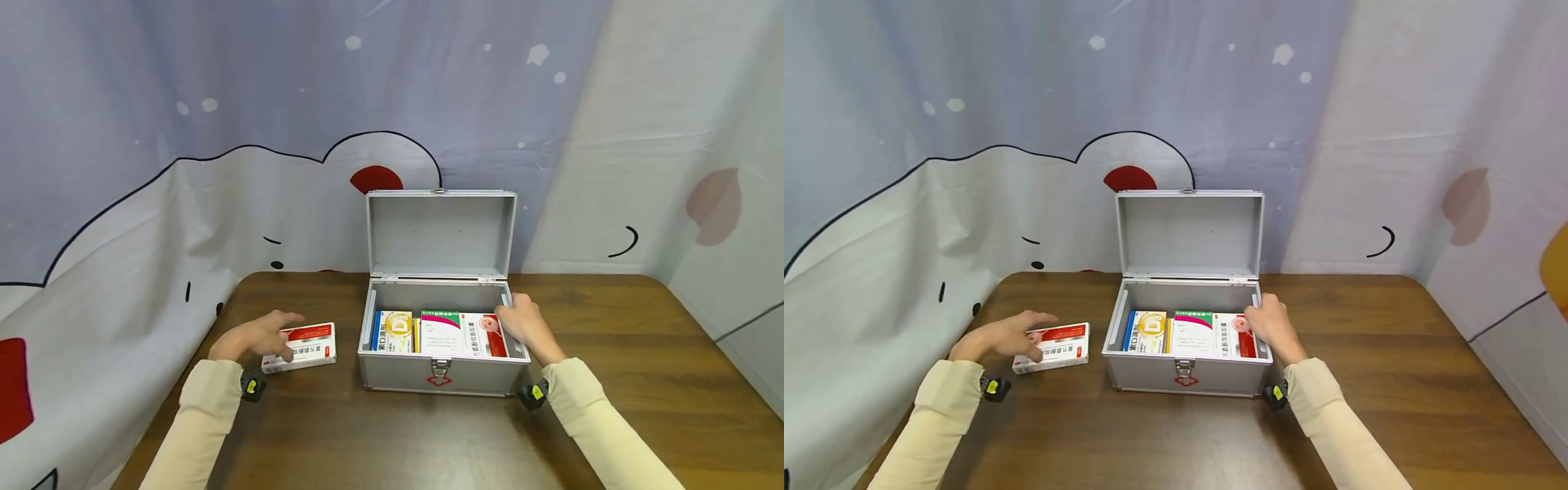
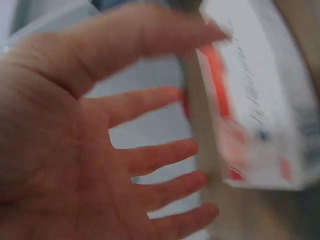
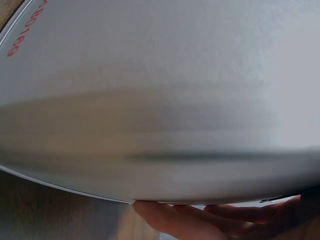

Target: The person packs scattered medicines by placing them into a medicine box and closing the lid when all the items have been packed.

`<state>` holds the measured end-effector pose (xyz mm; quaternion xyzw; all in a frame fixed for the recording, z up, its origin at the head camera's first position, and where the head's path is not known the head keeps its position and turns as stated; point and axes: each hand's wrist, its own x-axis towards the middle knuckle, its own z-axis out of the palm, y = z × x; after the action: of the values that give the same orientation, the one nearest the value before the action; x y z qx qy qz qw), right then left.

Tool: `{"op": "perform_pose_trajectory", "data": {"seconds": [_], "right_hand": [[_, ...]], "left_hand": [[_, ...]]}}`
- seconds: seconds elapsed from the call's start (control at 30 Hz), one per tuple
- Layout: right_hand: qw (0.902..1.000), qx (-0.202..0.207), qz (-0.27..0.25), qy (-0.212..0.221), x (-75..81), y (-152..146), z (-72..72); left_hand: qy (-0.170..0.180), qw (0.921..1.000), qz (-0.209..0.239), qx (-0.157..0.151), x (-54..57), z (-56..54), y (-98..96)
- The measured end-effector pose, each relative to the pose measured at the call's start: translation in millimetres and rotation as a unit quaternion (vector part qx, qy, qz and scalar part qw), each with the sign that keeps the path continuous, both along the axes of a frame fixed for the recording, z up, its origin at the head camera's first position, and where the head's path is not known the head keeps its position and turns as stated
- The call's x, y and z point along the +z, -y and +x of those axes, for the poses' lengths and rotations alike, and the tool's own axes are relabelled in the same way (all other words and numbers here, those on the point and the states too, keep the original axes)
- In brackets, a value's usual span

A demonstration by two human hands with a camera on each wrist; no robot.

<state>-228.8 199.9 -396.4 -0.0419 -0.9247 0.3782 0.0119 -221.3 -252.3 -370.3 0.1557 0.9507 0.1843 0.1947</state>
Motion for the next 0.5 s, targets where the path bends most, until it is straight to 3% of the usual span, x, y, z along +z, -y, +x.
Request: {"op": "perform_pose_trajectory", "data": {"seconds": [0.07, 0.2, 0.5], "right_hand": [[1.0, -0.002, 0.002, -0.001, 0.1, -1, -0.2], [1.0, 0.003, -0.003, 0.0, 0.2, -2, -0.8], [1.0, 0.001, 0.003, -0.004, -0.2, -1, 0.4]], "left_hand": [[0.012, 0.9995, -0.005, 0.029, -10.9, 0.1, 8.5], [0.001, 0.9981, 0.004, 0.061, -27.5, -0.6, 22.0], [-0.027, 0.9963, 0.028, 0.076, -48.0, -1.0, 30.7]]}}
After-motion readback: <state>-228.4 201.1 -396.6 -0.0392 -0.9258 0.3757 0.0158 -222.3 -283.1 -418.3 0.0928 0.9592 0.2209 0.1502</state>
